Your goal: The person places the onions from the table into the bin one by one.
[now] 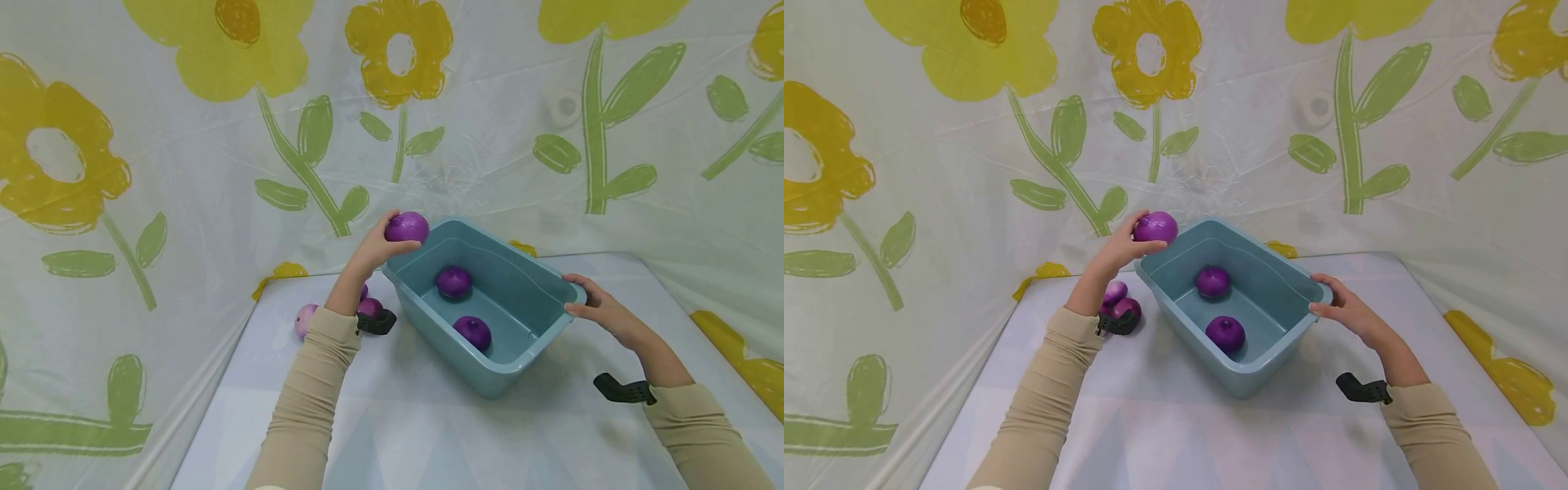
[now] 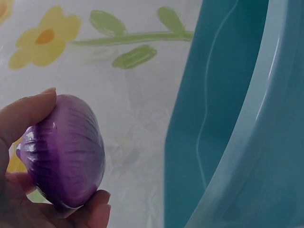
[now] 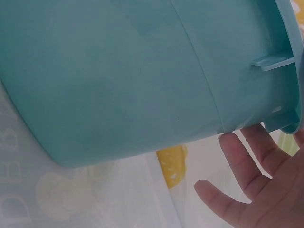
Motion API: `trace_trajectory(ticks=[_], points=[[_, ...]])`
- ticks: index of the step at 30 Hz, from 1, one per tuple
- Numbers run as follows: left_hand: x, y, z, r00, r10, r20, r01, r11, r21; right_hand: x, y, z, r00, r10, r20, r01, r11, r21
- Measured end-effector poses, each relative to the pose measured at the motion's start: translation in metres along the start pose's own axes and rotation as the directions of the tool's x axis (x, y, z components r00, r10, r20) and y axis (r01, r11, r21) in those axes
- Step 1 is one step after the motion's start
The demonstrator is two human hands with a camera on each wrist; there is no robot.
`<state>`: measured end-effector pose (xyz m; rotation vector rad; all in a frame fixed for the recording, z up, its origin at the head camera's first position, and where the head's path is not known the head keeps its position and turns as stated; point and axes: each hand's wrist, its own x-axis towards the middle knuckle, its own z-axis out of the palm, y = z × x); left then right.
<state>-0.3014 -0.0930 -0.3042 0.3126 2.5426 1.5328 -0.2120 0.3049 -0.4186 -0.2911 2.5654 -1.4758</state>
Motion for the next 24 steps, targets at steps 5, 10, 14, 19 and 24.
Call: trace_trajectory(ticks=[5, 10, 14, 19, 24], points=[[0.004, 0.004, 0.014, 0.999, 0.007, 0.039, -0.007, 1.0, 0.013, 0.0, -0.001, 0.0, 1.0, 0.001, -0.001, -0.001, 1.0, 0.001], [0.007, 0.008, 0.029, 0.996, 0.013, 0.086, -0.016, 1.0, 0.025, 0.0, -0.001, 0.0, 1.0, -0.003, -0.003, 0.003, 1.0, 0.005], [0.01, 0.012, 0.04, 0.99, 0.015, 0.142, -0.02, 0.999, 0.031, -0.001, -0.002, 0.0, 1.0, -0.004, -0.004, 0.004, 1.0, 0.007], [0.012, 0.017, 0.05, 0.981, 0.014, 0.193, -0.023, 0.999, 0.044, -0.001, -0.002, 0.001, 1.0, 0.001, 0.0, -0.001, 1.0, 0.007], [0.011, 0.019, 0.057, 0.976, -0.008, 0.22, -0.006, 0.998, 0.061, 0.0, -0.002, 0.001, 1.0, 0.003, 0.0, -0.003, 1.0, 0.008]])
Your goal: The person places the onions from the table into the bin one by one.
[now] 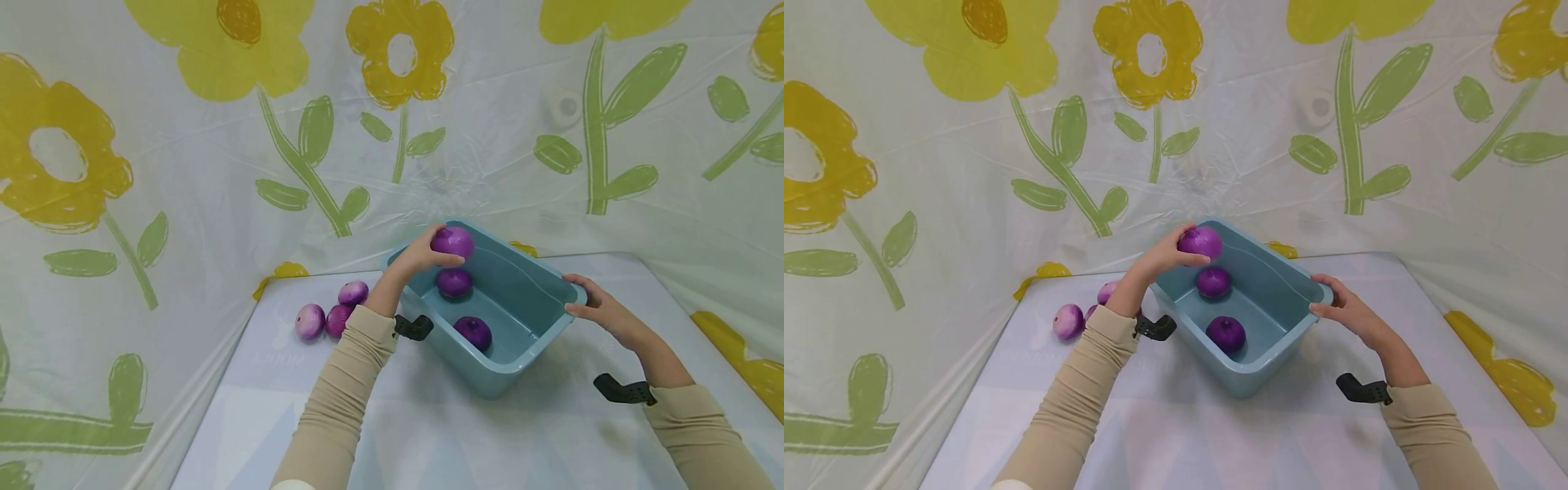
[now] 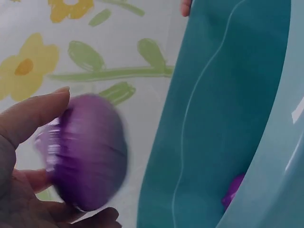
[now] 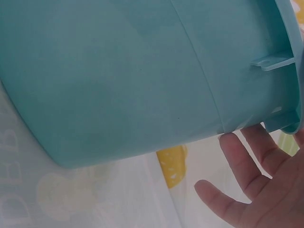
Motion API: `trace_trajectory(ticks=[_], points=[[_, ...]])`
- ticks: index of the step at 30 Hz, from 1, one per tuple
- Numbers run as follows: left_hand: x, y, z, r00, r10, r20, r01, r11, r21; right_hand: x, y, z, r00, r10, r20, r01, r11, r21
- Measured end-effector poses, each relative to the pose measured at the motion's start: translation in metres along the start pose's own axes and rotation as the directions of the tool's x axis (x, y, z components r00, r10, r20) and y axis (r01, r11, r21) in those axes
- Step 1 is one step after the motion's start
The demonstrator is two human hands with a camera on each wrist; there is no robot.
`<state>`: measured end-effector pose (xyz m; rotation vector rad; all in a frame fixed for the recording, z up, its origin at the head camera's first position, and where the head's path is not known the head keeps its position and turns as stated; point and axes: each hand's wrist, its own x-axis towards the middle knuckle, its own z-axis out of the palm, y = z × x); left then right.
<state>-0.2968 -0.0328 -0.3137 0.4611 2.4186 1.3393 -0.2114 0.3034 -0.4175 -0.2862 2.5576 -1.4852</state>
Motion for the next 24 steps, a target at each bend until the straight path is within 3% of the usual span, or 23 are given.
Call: trace_trajectory(ticks=[13, 24], points=[[-0.006, -0.008, -0.002, 1.0, -0.031, -0.002, 0.031, 0.999, 0.037, 0.0, 0.001, 0.001, 1.0, -0.005, -0.01, 0.005, 1.0, -0.001], [-0.021, -0.021, -0.029, 0.995, -0.045, -0.09, 0.045, 0.999, 0.002, -0.001, 0.001, 0.0, 1.0, -0.015, -0.012, 0.015, 1.0, -0.001]])
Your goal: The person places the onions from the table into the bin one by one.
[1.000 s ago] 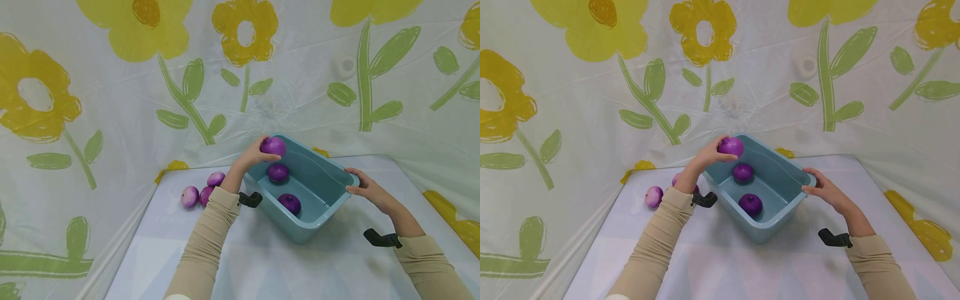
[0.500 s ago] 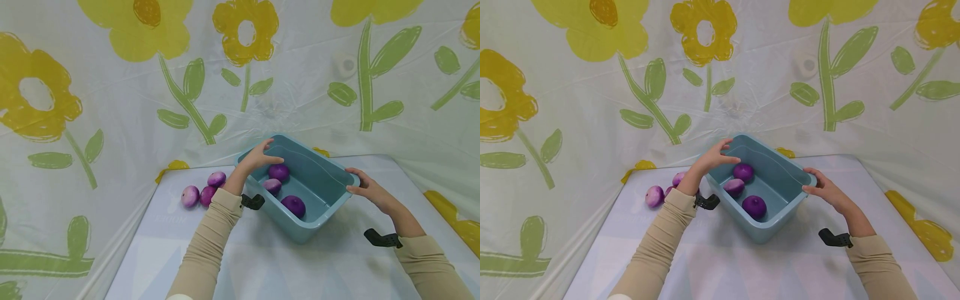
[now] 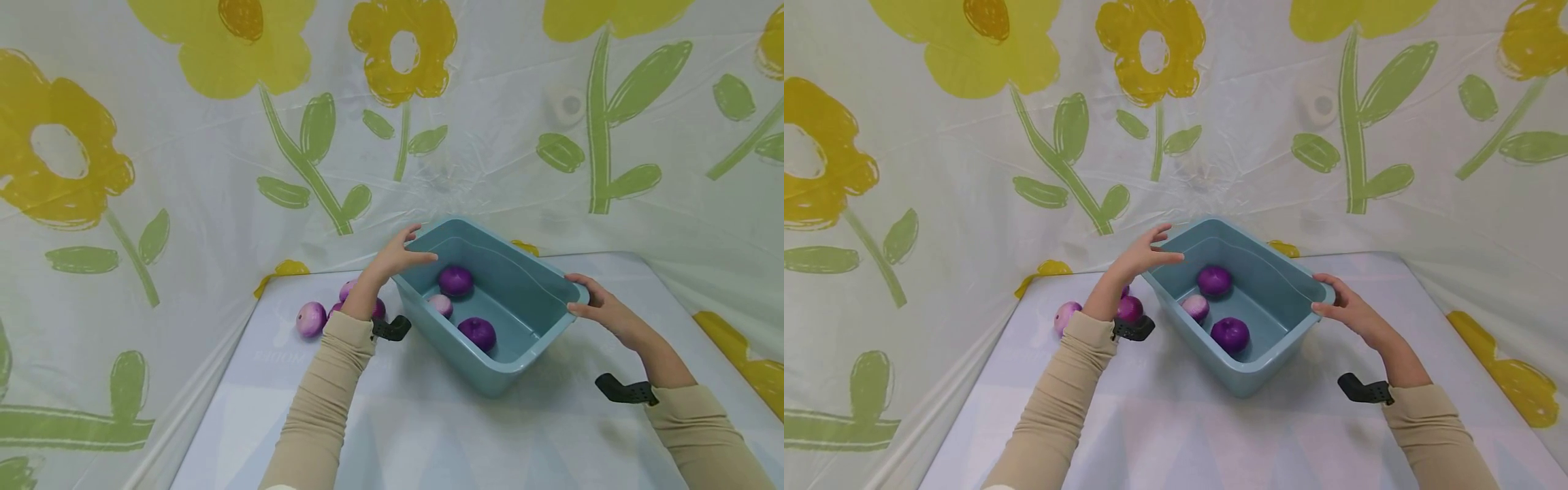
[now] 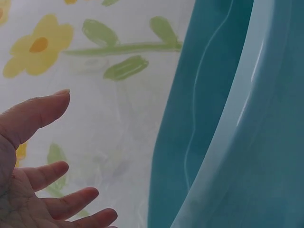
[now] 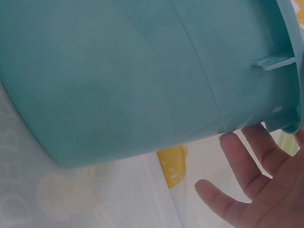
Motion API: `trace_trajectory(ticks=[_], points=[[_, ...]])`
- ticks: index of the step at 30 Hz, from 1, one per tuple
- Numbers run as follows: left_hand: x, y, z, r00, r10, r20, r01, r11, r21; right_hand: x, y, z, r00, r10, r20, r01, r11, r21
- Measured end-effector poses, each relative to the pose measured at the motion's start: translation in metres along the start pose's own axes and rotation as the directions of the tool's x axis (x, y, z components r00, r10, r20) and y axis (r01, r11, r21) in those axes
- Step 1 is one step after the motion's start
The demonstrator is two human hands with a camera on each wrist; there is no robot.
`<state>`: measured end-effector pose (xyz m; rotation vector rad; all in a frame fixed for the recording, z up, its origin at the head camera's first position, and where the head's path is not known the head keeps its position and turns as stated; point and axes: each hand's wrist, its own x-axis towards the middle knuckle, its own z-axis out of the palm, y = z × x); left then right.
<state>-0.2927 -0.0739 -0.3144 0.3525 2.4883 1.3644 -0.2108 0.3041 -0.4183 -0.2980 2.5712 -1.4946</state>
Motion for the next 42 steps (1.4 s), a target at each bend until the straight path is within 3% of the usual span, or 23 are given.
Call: trace_trajectory(ticks=[8, 15, 22, 29, 33, 38, 42], points=[[-0.011, -0.019, -0.027, 0.998, -0.005, -0.069, 0.003, 1.0, -0.021, 0.001, 0.0, 0.001, 1.0, -0.004, 0.002, 0.004, 1.0, 0.006], [-0.022, -0.051, -0.048, 0.987, -0.021, -0.159, 0.013, 0.999, -0.052, 0.001, 0.0, 0.0, 1.0, -0.002, 0.002, 0.002, 1.0, 0.005], [-0.036, -0.084, -0.061, 0.976, -0.107, -0.189, 0.095, 0.993, -0.07, 0.0, 0.0, 0.001, 1.0, -0.007, 0.006, 0.007, 1.0, 0.012], [-0.045, -0.119, -0.065, 0.965, -0.148, -0.218, 0.159, 0.987, 0.031, 0.001, 0.001, 0.001, 1.0, 0.001, 0.007, -0.001, 1.0, 0.013], [-0.046, -0.142, -0.064, 0.941, -0.184, -0.283, 0.214, 0.974, 0.079, 0.001, 0.0, 0.001, 1.0, 0.0, 0.006, -0.001, 1.0, 0.015], [-0.049, -0.17, -0.062, 0.885, -0.25, -0.394, 0.301, 0.951, 0.072, 0.0, 0.0, 0.001, 1.0, -0.006, 0.006, 0.006, 1.0, 0.021], [-0.051, -0.19, -0.059, 0.848, -0.245, -0.469, 0.325, 0.941, 0.097, -0.001, 0.0, 0.001, 1.0, -0.01, 0.005, 0.01, 1.0, 0.024]])
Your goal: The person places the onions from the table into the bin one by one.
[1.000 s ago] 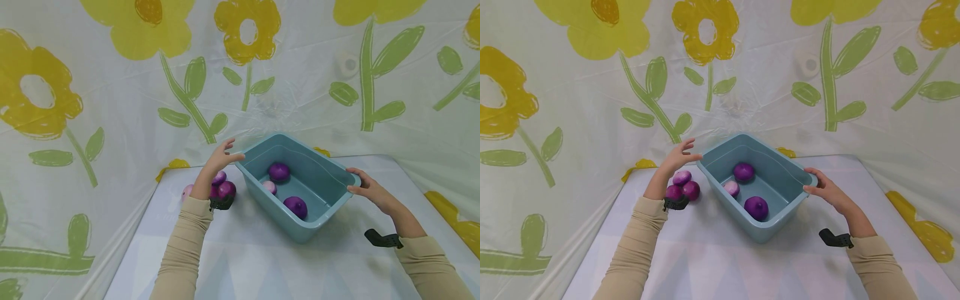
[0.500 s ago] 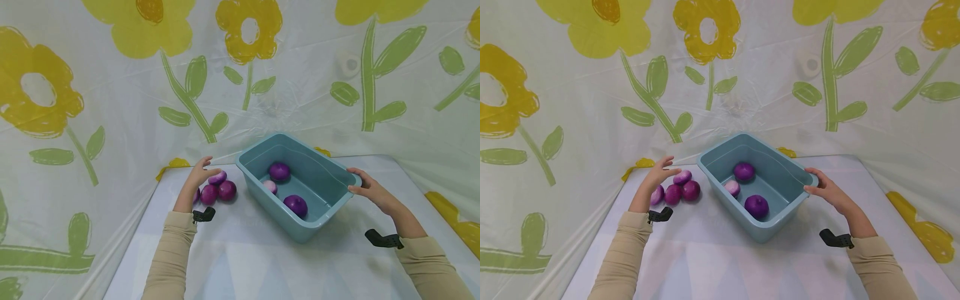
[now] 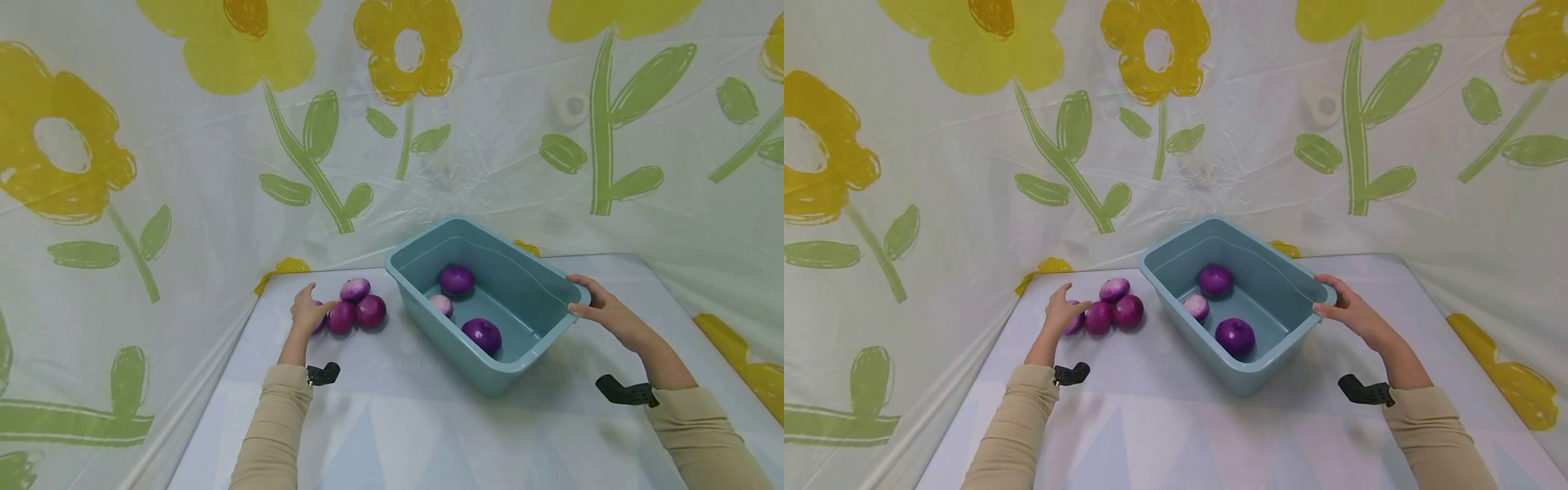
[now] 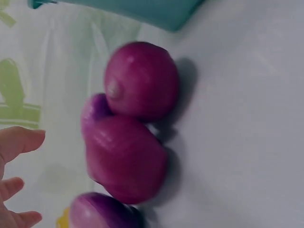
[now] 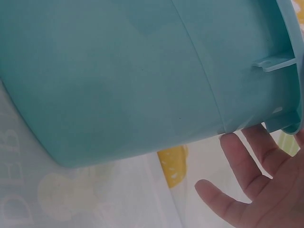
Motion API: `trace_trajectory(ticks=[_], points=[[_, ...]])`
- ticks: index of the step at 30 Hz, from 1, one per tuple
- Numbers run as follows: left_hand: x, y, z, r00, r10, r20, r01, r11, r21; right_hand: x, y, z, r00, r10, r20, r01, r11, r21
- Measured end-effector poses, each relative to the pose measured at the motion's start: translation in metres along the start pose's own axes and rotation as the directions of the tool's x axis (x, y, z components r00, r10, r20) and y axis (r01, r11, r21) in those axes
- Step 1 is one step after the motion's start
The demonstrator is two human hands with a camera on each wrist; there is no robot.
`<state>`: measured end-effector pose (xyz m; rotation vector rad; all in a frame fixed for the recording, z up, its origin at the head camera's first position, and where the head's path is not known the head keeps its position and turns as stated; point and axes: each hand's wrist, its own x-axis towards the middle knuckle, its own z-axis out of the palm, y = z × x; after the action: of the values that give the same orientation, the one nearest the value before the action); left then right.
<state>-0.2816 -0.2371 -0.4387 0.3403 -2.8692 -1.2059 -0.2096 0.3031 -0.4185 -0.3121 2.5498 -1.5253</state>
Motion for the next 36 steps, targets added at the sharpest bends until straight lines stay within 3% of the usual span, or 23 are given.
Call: trace_trajectory(ticks=[5, 12, 17, 20, 24, 29, 33, 36], points=[[0.002, -0.018, 0.006, 0.998, -0.014, -0.062, 0.018, 0.999, 0.05, 0.0, -0.001, 0.0, 1.0, -0.003, -0.002, 0.003, 1.0, -0.002], [0.002, -0.035, 0.013, 0.992, -0.042, -0.12, 0.049, 0.997, 0.052, 0.001, 0.0, 0.001, 1.0, -0.003, 0.001, 0.003, 1.0, -0.009], [-0.001, -0.047, 0.019, 0.979, -0.088, -0.183, 0.086, 0.996, -0.018, 0.001, 0.0, 0.001, 1.0, -0.004, 0.002, 0.004, 1.0, -0.008], [-0.002, -0.054, 0.023, 0.975, -0.09, -0.203, 0.075, 0.994, -0.08, 0.001, 0.0, 0.001, 1.0, 0.0, 0.001, 0.0, 1.0, -0.01], [0.0, -0.06, 0.028, 0.976, -0.107, -0.19, 0.077, 0.984, -0.161, 0.001, 0.0, 0.001, 1.0, 0.001, 0.001, -0.001, 1.0, -0.007], [0.0, -0.065, 0.033, 0.967, -0.183, -0.177, 0.135, 0.958, -0.253, 0.001, 0.001, 0.001, 1.0, -0.003, -0.001, 0.003, 1.0, 0.001], [0.0, -0.066, 0.037, 0.957, -0.231, -0.177, 0.174, 0.941, -0.289, 0.0, 0.001, 0.001, 1.0, -0.008, 0.0, 0.008, 1.0, 0.006], [-0.001, -0.066, 0.039, 0.953, -0.231, -0.198, 0.166, 0.94, -0.299, -0.001, 0.0, 0.001, 1.0, -0.009, -0.002, 0.009, 1.0, 0.001]])
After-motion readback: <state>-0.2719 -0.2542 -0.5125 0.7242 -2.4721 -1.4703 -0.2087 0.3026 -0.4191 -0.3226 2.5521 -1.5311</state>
